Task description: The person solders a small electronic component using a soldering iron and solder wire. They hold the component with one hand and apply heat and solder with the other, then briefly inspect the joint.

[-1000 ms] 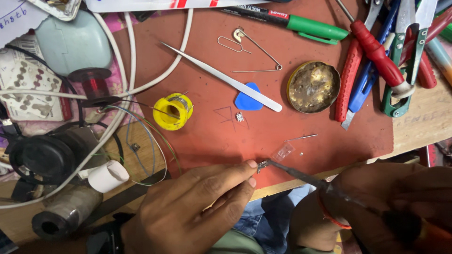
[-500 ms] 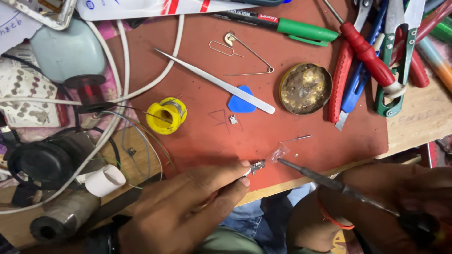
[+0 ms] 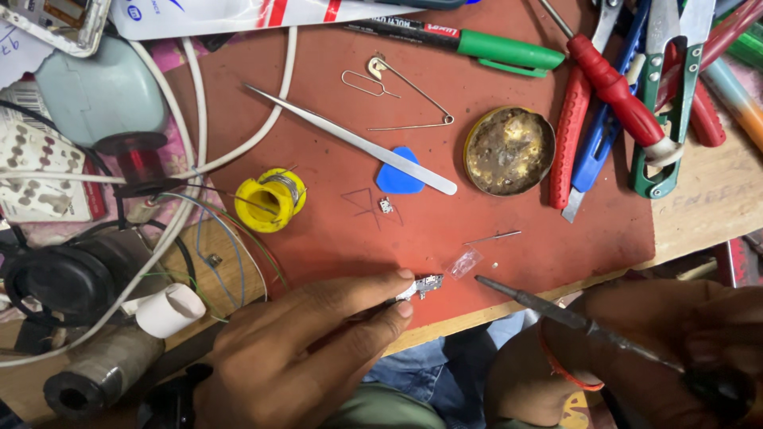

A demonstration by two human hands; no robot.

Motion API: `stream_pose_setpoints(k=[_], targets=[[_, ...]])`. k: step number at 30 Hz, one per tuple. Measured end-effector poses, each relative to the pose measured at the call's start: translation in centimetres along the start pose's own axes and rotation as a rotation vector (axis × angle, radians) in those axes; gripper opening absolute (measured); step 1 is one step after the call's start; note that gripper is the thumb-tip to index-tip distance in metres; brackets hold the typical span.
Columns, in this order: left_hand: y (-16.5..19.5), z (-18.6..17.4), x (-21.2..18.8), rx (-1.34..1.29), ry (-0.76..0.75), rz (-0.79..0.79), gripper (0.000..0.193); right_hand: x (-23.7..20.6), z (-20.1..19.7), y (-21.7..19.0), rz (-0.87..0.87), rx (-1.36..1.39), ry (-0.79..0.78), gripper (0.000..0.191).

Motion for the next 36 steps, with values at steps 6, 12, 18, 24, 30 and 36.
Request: stream_pose_setpoints(k=[6,12,18,24,30,36], targets=[[0.0,-0.1,0.0,-0.025,-0.011,-0.008,0.012,0.4,0.0,-0.1,-0.001,0.006,0.000,0.022],[0.0,-0.3,0.0,-0.009,-0.028,0.003,0.016,0.4,-0.1,0.2,-0.004,0.013,-0.011,0.020],[-0.1,-0.3,-0.3,0.000,-0.031,0.073,0.023,0.0,-0.8,0.0,-0.021,0.025,0.026,0.018],[-0.2,-0.2,-1.7,-0.011,0.127,0.038,0.020,-0.5,-5.1,-2.5,-0.093,-0.060,0.403,0.017],[-0.8,0.2,-2.7,0.258,0.105,0.594,0.014,3.4,-16.8,-5.3,-0.160,-0.281,1.025,0.016],[-0.6,0.3,-2.8,-0.031,0.232,0.241,0.027,12.1,-23.2,-12.1,-0.214,-0.573,1.184,0.015]])
Point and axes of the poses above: each hand's wrist, its own x-axis towards the middle knuckle, its own z-axis out of the palm, y = z × x, the point moved 5 cm from there along x, towards the middle knuckle, and after that the axes turned 13 degrees about x, right-handed, at the moved point
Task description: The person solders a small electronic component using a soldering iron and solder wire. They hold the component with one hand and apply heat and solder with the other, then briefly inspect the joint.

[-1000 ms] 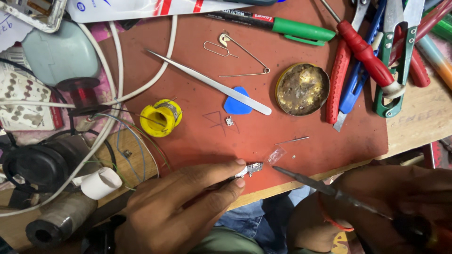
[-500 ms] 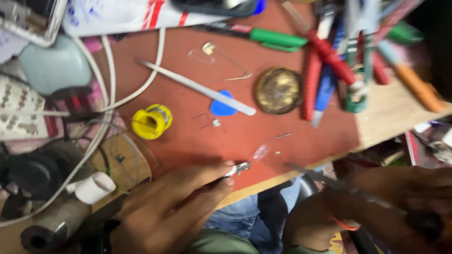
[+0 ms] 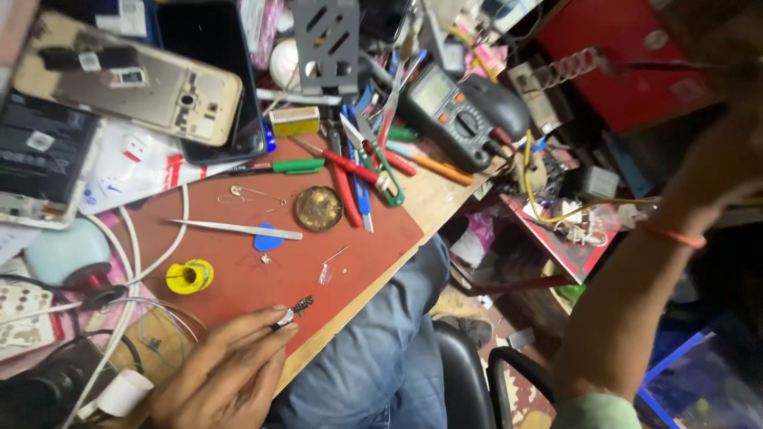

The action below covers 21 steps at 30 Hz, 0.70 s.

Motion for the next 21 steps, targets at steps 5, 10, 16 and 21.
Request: stream_pose_setpoints(k=[5,10,16,21], targets=[[2.2,-0.7,0.8,-0.022,0.081,0.043,0.028,1.6,5.2,-4.9,-0.339,-0.015,-0.040,0.017],[3.2,-2.1,1.1,0.047,0.125,-0.037,0.023,-0.5,9.3,-5.5,-0.184,0.063,-0.151,0.023],[3.2,-3.4,0.3,-0.060,0.079,-0.060,0.025,-9.2,9.4,-13.0,0.261,0.615,-0.142,0.018],[3.8,-4.1,-0.2,-0.140,0.097,0.099,0.021,-23.4,9.7,-26.1,0.513,0.912,-0.557,0.033]])
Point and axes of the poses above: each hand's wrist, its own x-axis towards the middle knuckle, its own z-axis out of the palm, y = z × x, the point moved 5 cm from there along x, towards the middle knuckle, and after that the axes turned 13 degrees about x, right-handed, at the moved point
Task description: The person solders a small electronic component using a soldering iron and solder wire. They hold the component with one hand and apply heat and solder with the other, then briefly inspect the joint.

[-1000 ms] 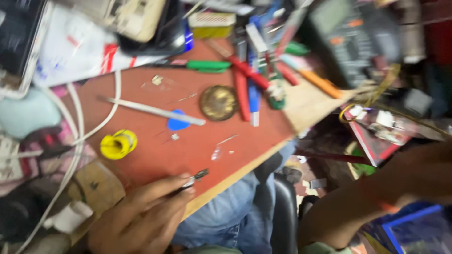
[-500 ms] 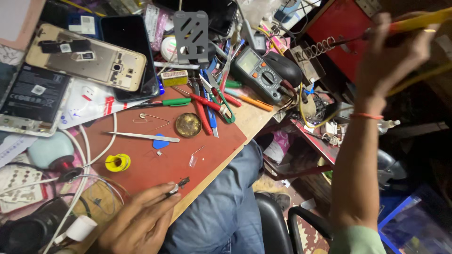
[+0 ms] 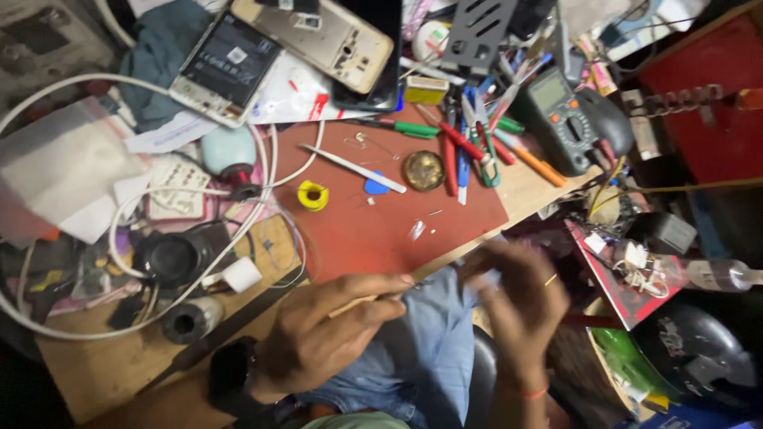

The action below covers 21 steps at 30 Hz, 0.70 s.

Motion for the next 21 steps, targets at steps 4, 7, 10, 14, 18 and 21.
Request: stream_pose_setpoints(k=[4,7,10,14,18,21], targets=[[0.4,-0.5,-0.2,-0.029,-0.016,0.111,0.016,-2.9,3.7,-0.2,0.047,0.107,0.072,0.038],[0.5,-0.7,-0.2,-0.010,-0.035,0.148,0.014,-2.5,4.7,-1.2,0.008,0.161,0.069,0.021],[0.4,-0.7,-0.2,-0.031,-0.046,0.141,0.017,-2.3,5.2,-1.6,-0.046,0.028,0.071,0.016],[0.3,-0.4,-0.2,-0.074,-0.018,0.090,0.026,-2.5,5.0,-1.4,-0.079,0.011,0.080,0.016],[0.3,0.0,-0.2,-0.110,-0.011,0.059,0.035,-2.7,4.9,-1.7,-0.142,-0.030,0.066,0.018],[0.3,0.0,-0.2,-0.121,0.005,0.060,0.033,-3.0,5.1,-2.0,-0.172,-0.040,0.074,0.021]])
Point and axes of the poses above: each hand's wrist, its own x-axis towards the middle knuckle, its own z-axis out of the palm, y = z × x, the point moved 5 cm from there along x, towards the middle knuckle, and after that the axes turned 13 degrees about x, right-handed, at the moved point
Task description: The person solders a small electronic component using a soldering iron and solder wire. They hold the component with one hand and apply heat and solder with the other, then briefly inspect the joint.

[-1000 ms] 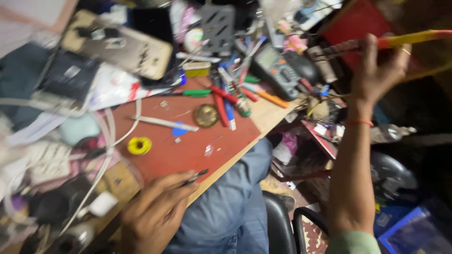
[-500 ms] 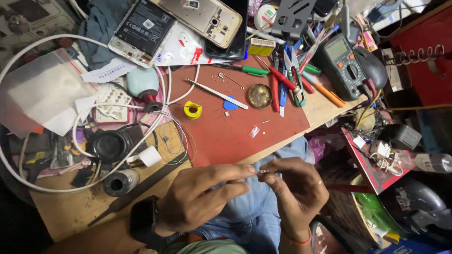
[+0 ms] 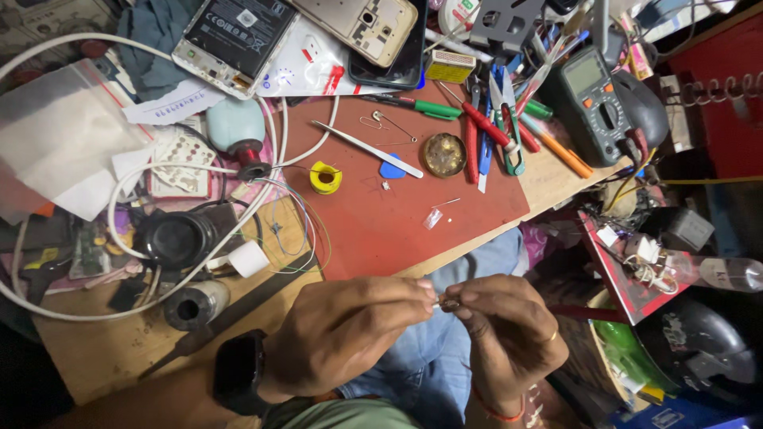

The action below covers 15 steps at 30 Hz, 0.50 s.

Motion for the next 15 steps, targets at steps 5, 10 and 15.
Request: stream_pose_setpoints(k=[5,10,15], targets=[[0.2,-0.4,-0.1,-0.031,0.038,0.069,0.029,-0.6,-0.2,-0.2,0.032,0.062,0.044,0.020],[0.2,-0.9,-0.4,-0.005,-0.020,0.137,0.030,-1.2,-0.6,0.1,0.047,0.095,0.061,0.020],[0.4,-0.9,-0.3,0.019,0.004,0.142,0.026,-1.5,-0.7,0.2,0.038,0.108,0.064,0.021]])
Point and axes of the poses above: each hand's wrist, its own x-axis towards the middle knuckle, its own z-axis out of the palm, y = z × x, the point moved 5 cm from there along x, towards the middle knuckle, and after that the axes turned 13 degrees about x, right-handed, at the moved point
